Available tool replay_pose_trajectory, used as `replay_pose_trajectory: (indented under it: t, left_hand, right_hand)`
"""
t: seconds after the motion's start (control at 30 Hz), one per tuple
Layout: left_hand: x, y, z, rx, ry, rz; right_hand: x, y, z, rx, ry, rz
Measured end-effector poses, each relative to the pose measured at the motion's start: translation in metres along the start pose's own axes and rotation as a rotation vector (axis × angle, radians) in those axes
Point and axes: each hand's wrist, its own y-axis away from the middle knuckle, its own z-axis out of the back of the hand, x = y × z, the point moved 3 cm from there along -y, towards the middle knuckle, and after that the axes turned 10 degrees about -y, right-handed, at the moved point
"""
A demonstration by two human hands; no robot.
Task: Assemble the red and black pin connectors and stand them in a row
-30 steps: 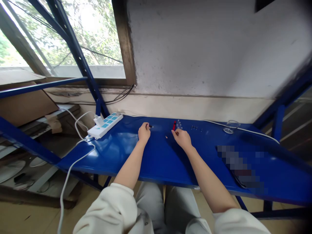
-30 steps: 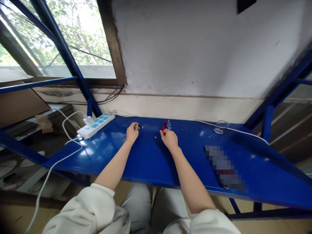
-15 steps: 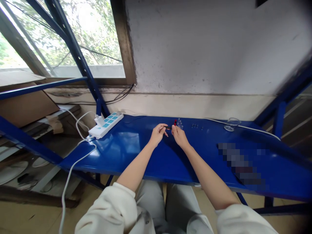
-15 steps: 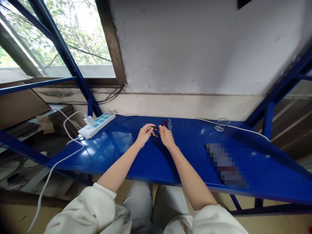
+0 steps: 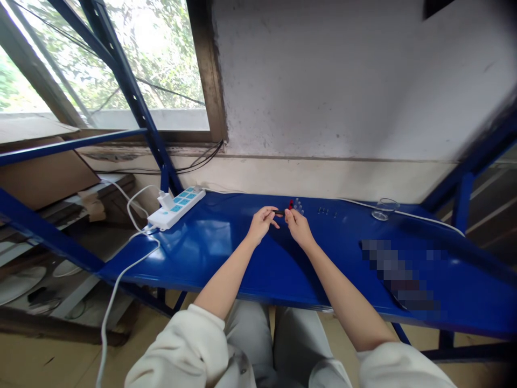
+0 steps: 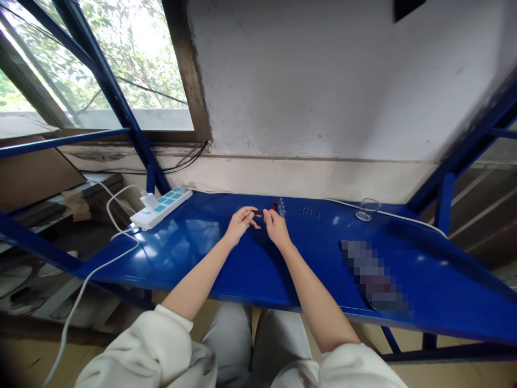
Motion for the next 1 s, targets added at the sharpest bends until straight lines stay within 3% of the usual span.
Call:
replay_pose_trajectory:
  t: [0.5, 0.83, 1.0]
  left_hand:
    - [-0.006, 0.005, -0.002, -0.026, -0.238, -0.06]
    - [-0.013, 0.012, 0.001, -0.121, -0.426, -0.027]
    - [-0.015, 0.011, 0.001, -0.168, -0.371, -0.035]
  right_hand:
    - [0.001, 0.001, -0.003, 0.009, -0.024, 0.013]
    - [0.003, 0.002, -0.007, 0.041, -0.072, 0.012]
    - [0.004, 0.002, -0.009, 0.049, -0.091, 0.016]
